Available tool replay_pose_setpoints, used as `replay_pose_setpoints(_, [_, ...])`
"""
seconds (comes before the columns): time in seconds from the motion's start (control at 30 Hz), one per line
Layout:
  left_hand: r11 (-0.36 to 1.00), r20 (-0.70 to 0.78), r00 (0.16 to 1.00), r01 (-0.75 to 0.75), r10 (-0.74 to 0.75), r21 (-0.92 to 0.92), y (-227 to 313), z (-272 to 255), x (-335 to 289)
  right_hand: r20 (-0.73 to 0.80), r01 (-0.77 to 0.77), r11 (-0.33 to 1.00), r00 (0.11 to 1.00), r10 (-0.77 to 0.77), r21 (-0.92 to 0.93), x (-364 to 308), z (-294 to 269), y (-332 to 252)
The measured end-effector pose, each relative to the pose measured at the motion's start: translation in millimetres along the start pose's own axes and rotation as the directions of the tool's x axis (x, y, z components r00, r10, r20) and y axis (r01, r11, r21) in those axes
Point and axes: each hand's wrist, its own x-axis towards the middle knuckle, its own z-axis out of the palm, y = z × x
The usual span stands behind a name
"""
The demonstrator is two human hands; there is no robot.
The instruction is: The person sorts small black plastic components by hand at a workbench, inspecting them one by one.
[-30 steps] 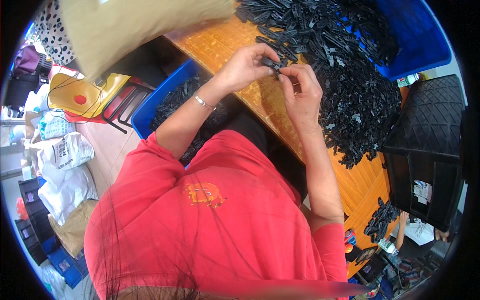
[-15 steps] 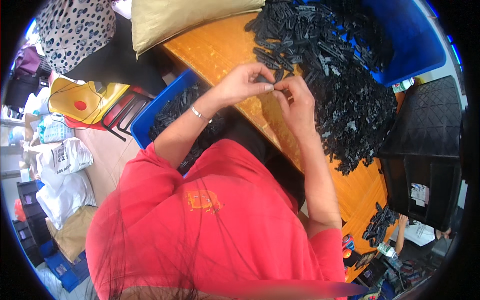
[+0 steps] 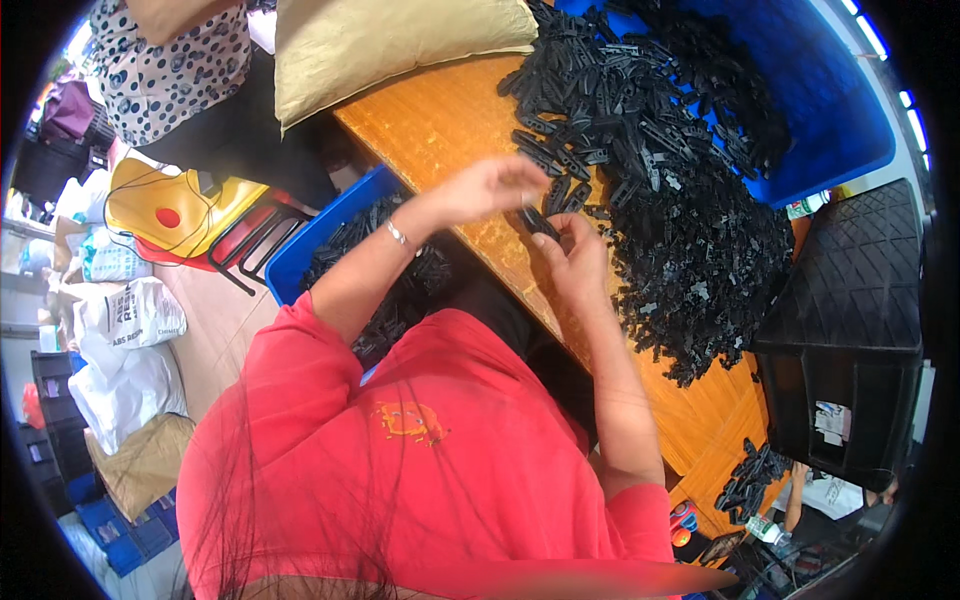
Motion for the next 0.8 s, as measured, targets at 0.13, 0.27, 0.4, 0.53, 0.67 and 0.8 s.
replay_pose_setpoints(0.13, [0.985,-0.381,0.921,-0.016,0.082,0.172,-25,-47,71,-0.048,0.245,0.934,0.963,-0.266,-0.259,-10,3,-13])
replay_pose_setpoints(0.27, [0.678,-0.459,0.814,0.112,0.357,0.726,-52,-73,136,-0.049,0.308,0.899,0.940,-0.339,-0.310,-1,6,-11])
replay_pose_setpoints(0.4, [0.733,-0.473,0.833,0.125,0.288,0.668,-75,-67,164,-0.072,0.384,0.877,0.905,-0.419,-0.289,7,13,3])
replay_pose_setpoints(0.53, [0.755,-0.249,0.937,-0.024,0.245,0.656,-51,-54,159,-0.064,0.374,0.901,0.916,-0.396,-0.220,12,9,8])
replay_pose_setpoints(0.67, [0.666,-0.377,0.826,0.003,0.418,0.746,-20,-67,204,-0.051,0.347,0.925,0.932,-0.358,-0.154,17,4,8])
replay_pose_setpoints(0.8, [0.558,-0.456,0.815,0.206,0.357,0.804,15,-57,286,-0.032,0.262,0.957,0.963,-0.268,-0.125,15,0,6])
